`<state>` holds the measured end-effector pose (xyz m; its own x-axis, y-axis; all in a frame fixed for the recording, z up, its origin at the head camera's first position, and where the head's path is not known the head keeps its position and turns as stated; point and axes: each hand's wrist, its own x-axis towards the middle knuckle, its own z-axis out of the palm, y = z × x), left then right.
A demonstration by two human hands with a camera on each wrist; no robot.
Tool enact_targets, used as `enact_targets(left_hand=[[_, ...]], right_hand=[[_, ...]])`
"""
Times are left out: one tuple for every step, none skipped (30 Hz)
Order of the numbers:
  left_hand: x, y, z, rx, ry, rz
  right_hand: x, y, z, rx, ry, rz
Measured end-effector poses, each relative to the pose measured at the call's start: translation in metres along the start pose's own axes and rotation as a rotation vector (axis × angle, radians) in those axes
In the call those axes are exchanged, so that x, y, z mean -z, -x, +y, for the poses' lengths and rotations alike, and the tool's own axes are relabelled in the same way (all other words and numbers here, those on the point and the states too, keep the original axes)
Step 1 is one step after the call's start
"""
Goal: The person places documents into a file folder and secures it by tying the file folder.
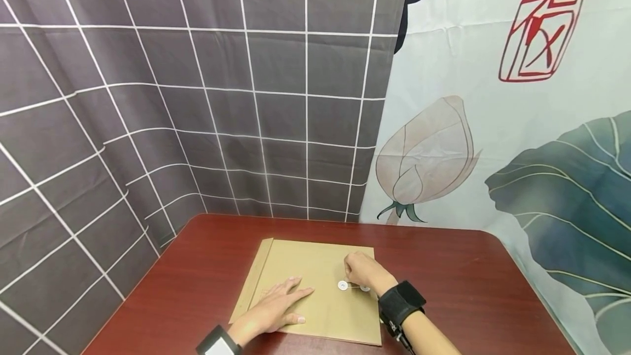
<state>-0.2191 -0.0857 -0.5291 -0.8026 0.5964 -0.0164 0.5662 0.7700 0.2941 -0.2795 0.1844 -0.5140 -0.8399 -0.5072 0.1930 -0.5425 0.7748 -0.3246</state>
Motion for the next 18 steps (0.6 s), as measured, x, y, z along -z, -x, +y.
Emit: enact_targets(left_hand=[[0.000,0.000,0.000,0.000,0.002,-0.001],[0.000,0.000,0.000,0.000,0.006,-0.003],[0.001,0.000,0.000,-0.001,0.007,-0.005],[0.001,0.000,0.001,-0.002,0.010,-0.007],[0.002,0.000,0.001,-0.002,0.013,-0.009],[0.003,0.000,0.001,-0.001,0.014,-0.012],[0.003,0.000,0.002,0.001,0.014,-0.014],[0.003,0.000,0.002,0.003,0.015,-0.015],[0.003,0.000,0.002,0.006,0.017,-0.018],[0.003,0.001,0.003,0.009,0.019,-0.020],[0.003,0.001,0.003,0.012,0.020,-0.021],[0.003,0.001,0.003,0.014,0.021,-0.023],[0.003,0.001,0.003,0.016,0.023,-0.023],[0.003,0.001,0.003,0.018,0.025,-0.022],[0.003,0.002,0.003,0.020,0.027,-0.021],[0.003,0.002,0.003,0.021,0.026,-0.019],[0.003,0.002,0.003,0.022,0.027,-0.018],[0.003,0.002,0.003,0.024,0.025,-0.016]], right_hand=[[0.000,0.001,0.000,0.001,0.000,0.007],[0.000,0.001,-0.001,-0.002,-0.001,0.012],[0.000,0.002,-0.002,-0.005,0.000,0.017],[0.000,0.003,-0.003,-0.010,-0.004,0.021],[0.000,0.004,-0.004,-0.016,-0.005,0.026],[0.000,0.006,-0.005,-0.023,-0.010,0.029],[0.000,0.007,-0.006,-0.026,-0.013,0.034],[-0.001,0.009,-0.007,-0.027,-0.012,0.038],[-0.002,0.010,-0.008,-0.023,-0.011,0.044],[-0.003,0.012,-0.009,-0.021,-0.005,0.049],[-0.005,0.013,-0.009,-0.009,0.010,0.059],[-0.006,0.015,-0.010,0.008,0.025,0.072],[-0.007,0.016,-0.011,0.028,0.046,0.084],[-0.008,0.017,-0.012,0.049,0.073,0.096],[-0.009,0.018,-0.013,0.067,0.099,0.108],[-0.009,0.019,-0.015,0.083,0.130,0.119],[-0.010,0.020,-0.016,0.102,0.161,0.130],[-0.010,0.022,-0.018,0.113,0.195,0.137]])
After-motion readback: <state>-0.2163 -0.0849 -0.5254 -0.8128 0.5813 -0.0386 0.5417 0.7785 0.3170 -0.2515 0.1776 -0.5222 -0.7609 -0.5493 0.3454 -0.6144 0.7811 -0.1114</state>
